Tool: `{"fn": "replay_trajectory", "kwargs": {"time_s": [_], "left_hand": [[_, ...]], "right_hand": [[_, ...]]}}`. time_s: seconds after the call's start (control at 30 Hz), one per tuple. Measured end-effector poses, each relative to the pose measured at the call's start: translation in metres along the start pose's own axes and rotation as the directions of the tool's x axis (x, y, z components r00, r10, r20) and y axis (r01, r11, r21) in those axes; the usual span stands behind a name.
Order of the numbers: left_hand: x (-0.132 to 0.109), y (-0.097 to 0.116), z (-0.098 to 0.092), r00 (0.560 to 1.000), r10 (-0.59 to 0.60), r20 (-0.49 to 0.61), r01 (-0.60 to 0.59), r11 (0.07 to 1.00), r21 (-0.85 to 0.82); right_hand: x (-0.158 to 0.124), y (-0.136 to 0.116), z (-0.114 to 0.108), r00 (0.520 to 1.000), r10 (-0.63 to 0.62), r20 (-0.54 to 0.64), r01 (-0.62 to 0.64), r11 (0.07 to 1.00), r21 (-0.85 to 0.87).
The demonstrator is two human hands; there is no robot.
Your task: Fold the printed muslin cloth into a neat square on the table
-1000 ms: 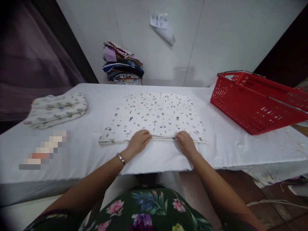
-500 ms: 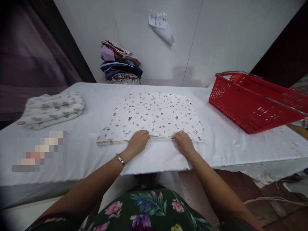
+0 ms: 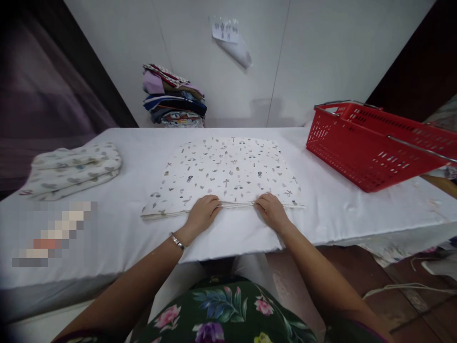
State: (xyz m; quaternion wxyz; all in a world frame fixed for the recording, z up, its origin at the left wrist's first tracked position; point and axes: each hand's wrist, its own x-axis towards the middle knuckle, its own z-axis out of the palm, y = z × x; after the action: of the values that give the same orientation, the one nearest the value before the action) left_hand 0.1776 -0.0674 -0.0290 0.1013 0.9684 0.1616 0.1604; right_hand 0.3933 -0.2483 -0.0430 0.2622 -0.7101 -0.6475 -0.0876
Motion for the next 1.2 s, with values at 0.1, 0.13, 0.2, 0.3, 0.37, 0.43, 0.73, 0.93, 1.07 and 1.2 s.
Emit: {"fn": "replay_trajectory", "kwargs": {"time_s": [0.1, 0.13, 0.2, 0.3, 0.37, 0.43, 0.73, 0.93, 1.07, 1.2], "left_hand": [[0.003, 0.001, -0.001, 1.000, -0.008, -0.014, 0.008, 1.000, -0.001], [0.003, 0.002, -0.001, 1.000, -0.013, -0.021, 0.013, 1.000, 0.004], [0.005, 0.003, -0.002, 0.999, -0.028, -0.040, 0.029, 0.999, 0.029], [0.008, 0.004, -0.003, 0.997, -0.045, -0.063, 0.050, 0.995, 0.087], [0.008, 0.004, -0.003, 0.997, -0.040, -0.066, 0.047, 0.992, 0.119], [0.008, 0.004, -0.002, 0.998, -0.027, -0.065, 0.036, 0.990, 0.136], [0.000, 0.013, -0.003, 0.987, 0.064, -0.148, -0.041, 0.987, 0.158], [0.002, 0.035, 0.008, 0.964, 0.266, 0.018, -0.261, 0.926, 0.274], [0.017, 0.037, 0.014, 0.977, 0.210, 0.041, -0.210, 0.908, 0.363], [0.026, 0.037, 0.016, 0.976, 0.205, 0.071, -0.216, 0.907, 0.362]], "right_hand": [[0.001, -0.001, 0.000, 1.000, 0.009, -0.008, -0.009, 1.000, 0.009], [0.001, -0.001, 0.000, 1.000, 0.013, -0.017, -0.013, 1.000, 0.008], [0.002, -0.003, -0.001, 0.999, 0.024, -0.039, -0.024, 1.000, 0.001], [0.004, -0.005, -0.001, 0.998, 0.026, -0.051, -0.028, 0.999, -0.038], [0.004, -0.006, 0.000, 0.999, 0.013, -0.045, -0.016, 0.998, -0.064], [0.004, -0.006, 0.000, 0.999, 0.005, -0.048, -0.009, 0.997, -0.074], [0.006, -0.005, 0.002, 0.996, 0.077, -0.037, -0.079, 0.996, -0.039], [0.008, -0.007, 0.000, 0.992, 0.127, -0.021, -0.127, 0.992, 0.009], [0.007, -0.008, 0.000, 0.994, 0.092, -0.051, -0.092, 0.996, 0.014], [0.007, -0.008, 0.000, 0.996, 0.056, -0.064, -0.057, 0.998, -0.010]]}}
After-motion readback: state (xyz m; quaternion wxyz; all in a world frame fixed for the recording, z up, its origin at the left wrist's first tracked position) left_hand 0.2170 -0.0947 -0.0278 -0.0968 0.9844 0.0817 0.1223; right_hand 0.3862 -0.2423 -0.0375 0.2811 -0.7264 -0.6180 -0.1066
